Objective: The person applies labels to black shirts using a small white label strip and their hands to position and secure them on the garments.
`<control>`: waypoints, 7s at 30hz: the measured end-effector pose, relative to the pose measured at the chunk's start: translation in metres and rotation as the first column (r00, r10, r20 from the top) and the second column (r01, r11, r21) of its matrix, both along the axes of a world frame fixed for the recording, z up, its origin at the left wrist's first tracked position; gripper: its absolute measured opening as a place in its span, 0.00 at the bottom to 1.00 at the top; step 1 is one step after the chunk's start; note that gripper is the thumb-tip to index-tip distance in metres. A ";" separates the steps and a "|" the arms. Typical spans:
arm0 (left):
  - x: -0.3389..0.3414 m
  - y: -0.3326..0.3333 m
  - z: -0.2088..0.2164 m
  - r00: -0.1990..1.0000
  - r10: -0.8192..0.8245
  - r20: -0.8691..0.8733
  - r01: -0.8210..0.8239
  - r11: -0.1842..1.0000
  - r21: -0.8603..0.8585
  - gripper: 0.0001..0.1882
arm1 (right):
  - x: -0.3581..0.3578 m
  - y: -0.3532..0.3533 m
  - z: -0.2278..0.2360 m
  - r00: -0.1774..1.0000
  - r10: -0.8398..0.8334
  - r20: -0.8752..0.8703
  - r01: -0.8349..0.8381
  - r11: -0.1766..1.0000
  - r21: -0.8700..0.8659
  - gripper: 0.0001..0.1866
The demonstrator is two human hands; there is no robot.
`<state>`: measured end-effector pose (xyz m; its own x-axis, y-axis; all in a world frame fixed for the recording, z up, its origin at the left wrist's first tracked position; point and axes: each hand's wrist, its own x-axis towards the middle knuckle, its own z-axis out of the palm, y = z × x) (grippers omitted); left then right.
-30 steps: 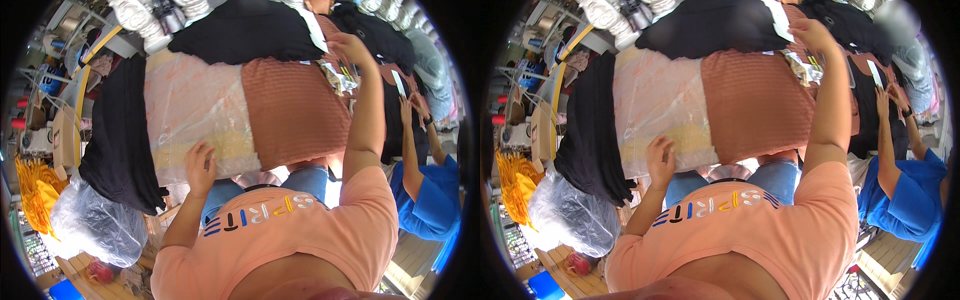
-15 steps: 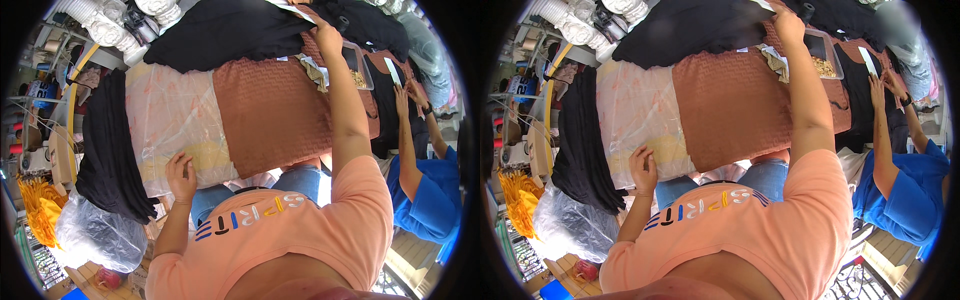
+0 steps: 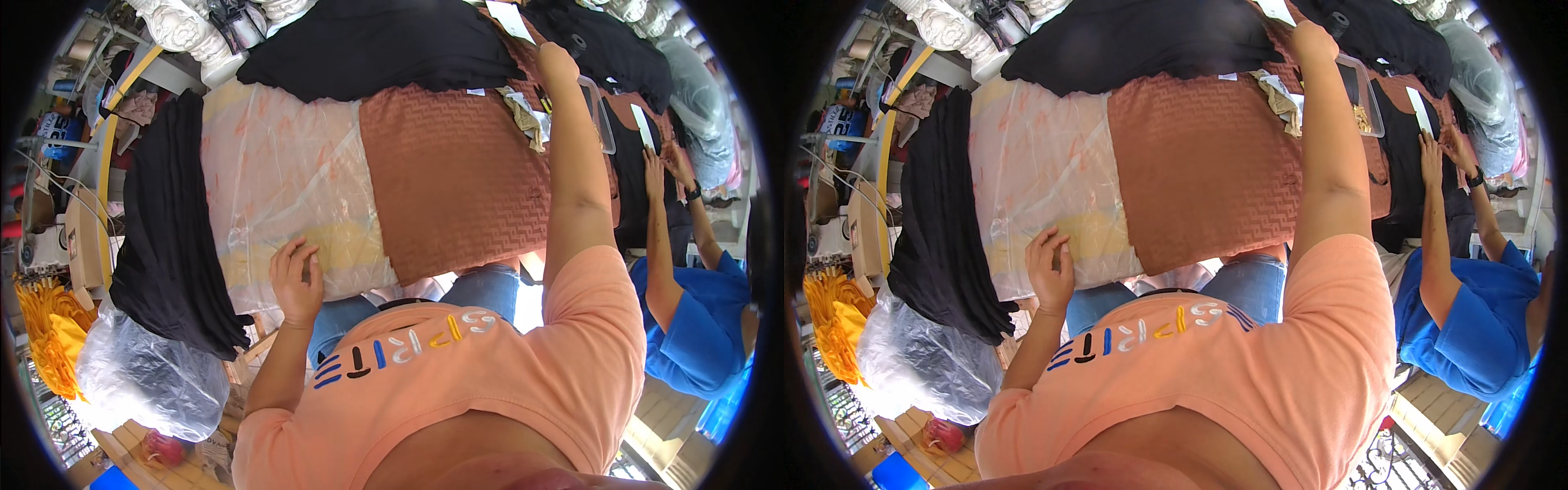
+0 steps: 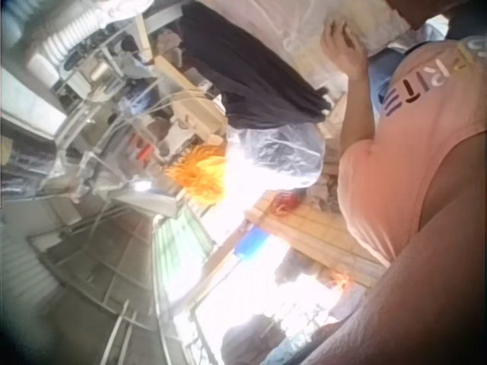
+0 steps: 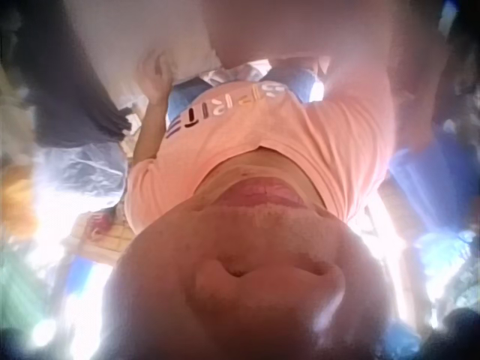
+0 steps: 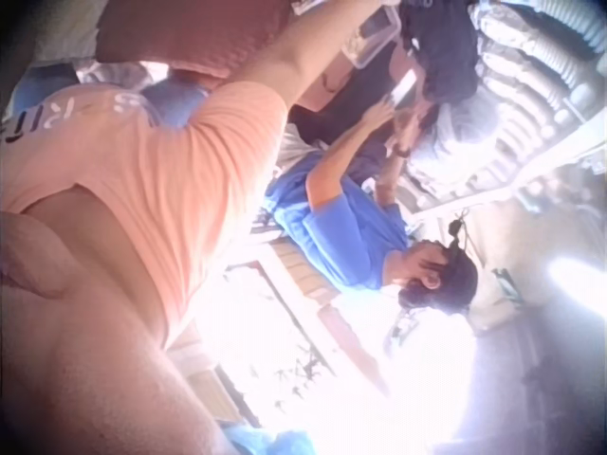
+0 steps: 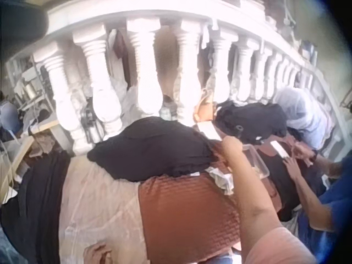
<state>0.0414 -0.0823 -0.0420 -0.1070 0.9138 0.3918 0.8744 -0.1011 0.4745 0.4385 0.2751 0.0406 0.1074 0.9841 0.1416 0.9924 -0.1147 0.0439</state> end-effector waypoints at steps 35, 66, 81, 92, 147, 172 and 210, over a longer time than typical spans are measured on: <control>-0.005 -0.001 -0.009 0.998 -0.046 0.039 0.044 0.998 0.051 0.08 | -0.142 -0.153 -0.010 0.232 0.801 -0.552 -0.899 0.393 0.192 0.11; -0.093 0.176 0.151 0.984 -0.145 0.108 0.150 0.988 -0.040 0.19 | -0.096 -0.172 0.093 0.470 0.382 -0.796 -0.315 0.915 0.253 0.06; -0.053 0.038 0.077 0.908 -0.209 0.363 0.405 0.659 -0.634 0.17 | -0.055 -0.240 0.023 0.439 0.388 -0.811 -0.827 0.528 -0.195 0.10; -0.024 0.240 -0.012 0.928 -0.074 -0.365 0.154 0.968 0.198 0.12 | -0.189 -0.118 -0.085 0.722 0.551 -0.418 -0.411 0.828 0.381 0.14; 0.090 0.052 0.007 0.773 -0.206 0.600 0.291 0.956 -0.047 0.10 | 0.048 -0.076 -0.073 0.991 0.131 0.040 -0.137 0.952 0.274 0.11; 0.046 0.066 0.031 0.385 -0.167 0.908 0.707 0.685 -0.174 0.19 | -0.131 -0.295 -0.035 0.085 -0.268 -0.960 -0.590 0.763 -0.265 0.18; 0.043 0.074 0.050 0.524 -0.254 0.813 0.428 0.904 0.006 0.20 | -0.134 -0.285 -0.040 0.052 -0.215 -0.975 -0.610 0.766 -0.202 0.20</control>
<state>0.0843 -0.0088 0.0078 0.0463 0.9881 0.1467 0.0651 -0.1495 0.9866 0.3044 -0.0098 0.0009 -0.4826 0.8168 -0.3162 0.1567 -0.2747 -0.9487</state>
